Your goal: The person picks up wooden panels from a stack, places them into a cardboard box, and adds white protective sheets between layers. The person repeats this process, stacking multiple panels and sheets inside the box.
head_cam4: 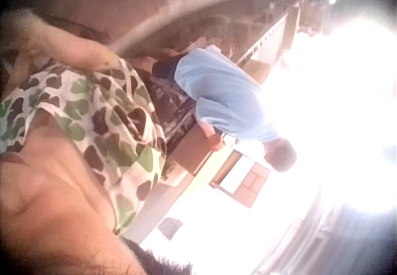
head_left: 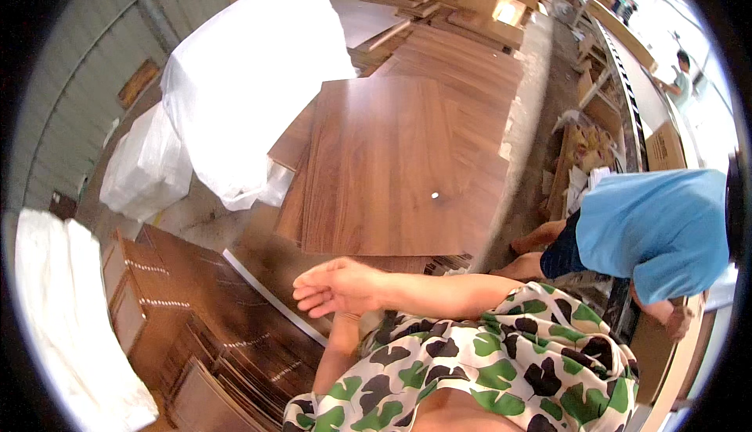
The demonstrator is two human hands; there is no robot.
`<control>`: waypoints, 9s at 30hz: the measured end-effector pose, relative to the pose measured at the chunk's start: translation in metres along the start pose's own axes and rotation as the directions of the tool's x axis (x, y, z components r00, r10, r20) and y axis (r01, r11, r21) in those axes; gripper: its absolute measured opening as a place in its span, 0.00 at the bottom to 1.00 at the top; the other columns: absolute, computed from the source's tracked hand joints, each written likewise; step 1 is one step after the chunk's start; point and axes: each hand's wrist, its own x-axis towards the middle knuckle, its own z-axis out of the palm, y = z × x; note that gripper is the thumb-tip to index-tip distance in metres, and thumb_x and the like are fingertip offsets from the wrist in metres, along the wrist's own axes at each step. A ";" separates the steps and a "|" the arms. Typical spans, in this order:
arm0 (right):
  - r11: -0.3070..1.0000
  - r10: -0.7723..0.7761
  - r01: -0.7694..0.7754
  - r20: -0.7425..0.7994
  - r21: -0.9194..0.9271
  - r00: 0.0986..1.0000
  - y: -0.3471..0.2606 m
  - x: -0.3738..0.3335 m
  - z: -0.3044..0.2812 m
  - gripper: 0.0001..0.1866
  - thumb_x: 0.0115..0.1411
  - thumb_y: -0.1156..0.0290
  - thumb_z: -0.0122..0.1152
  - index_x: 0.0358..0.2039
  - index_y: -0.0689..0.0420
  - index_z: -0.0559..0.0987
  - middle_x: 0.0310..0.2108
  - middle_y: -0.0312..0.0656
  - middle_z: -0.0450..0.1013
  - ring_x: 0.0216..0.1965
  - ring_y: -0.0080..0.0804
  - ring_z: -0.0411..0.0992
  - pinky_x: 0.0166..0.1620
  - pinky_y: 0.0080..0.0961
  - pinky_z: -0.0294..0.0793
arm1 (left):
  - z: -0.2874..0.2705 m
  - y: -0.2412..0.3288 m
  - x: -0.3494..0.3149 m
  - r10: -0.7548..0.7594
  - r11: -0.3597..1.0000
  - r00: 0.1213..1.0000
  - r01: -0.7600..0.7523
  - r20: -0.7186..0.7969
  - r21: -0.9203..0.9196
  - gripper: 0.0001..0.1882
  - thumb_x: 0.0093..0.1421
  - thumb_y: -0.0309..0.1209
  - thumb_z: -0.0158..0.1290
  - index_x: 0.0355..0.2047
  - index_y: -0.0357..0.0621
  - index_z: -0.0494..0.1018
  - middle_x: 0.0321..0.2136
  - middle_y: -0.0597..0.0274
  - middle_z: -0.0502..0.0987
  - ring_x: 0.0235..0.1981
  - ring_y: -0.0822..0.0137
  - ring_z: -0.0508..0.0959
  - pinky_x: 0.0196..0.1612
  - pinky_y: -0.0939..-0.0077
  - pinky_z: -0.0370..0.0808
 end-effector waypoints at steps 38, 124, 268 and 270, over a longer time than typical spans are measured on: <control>0.725 -0.684 0.273 -0.707 -0.632 0.178 -0.267 -0.227 -0.536 0.14 0.58 0.63 0.60 0.28 0.63 0.75 0.19 0.36 0.69 0.18 0.21 0.64 0.21 0.23 0.65 | 0.083 0.002 0.018 0.908 0.405 0.106 0.017 -0.404 0.914 0.16 0.59 0.34 0.54 0.43 0.38 0.68 0.34 0.59 0.74 0.34 0.67 0.73 0.33 0.78 0.66; 0.148 -0.983 0.441 -0.181 -0.885 -0.033 -0.922 -0.507 -0.798 0.10 0.60 0.68 0.59 0.38 0.60 0.79 0.29 0.27 0.73 0.29 0.13 0.65 0.32 0.11 0.65 | 0.458 -0.378 0.725 0.648 0.718 0.521 -0.174 -0.555 0.675 0.25 0.54 0.24 0.54 0.53 0.37 0.64 0.45 0.55 0.72 0.43 0.58 0.74 0.46 0.62 0.72; -0.292 -0.235 -0.164 -0.095 -0.942 0.967 -0.483 0.000 -0.287 0.46 0.41 0.60 0.72 0.56 0.73 0.62 0.57 0.58 0.60 0.58 0.47 0.60 0.57 0.36 0.62 | 0.136 -0.038 0.083 0.654 0.746 0.041 0.127 -0.755 0.653 0.50 0.47 0.53 0.62 0.58 0.28 0.55 0.50 0.45 0.68 0.51 0.58 0.70 0.51 0.66 0.68; -0.628 -0.393 -0.231 0.047 -0.743 0.918 -0.489 0.020 -0.300 0.48 0.42 0.51 0.71 0.56 0.71 0.63 0.58 0.56 0.60 0.58 0.47 0.60 0.56 0.36 0.63 | 0.139 -0.023 0.097 0.543 0.831 0.048 0.113 -0.838 0.545 0.53 0.44 0.54 0.63 0.59 0.27 0.53 0.54 0.43 0.64 0.55 0.56 0.67 0.54 0.63 0.65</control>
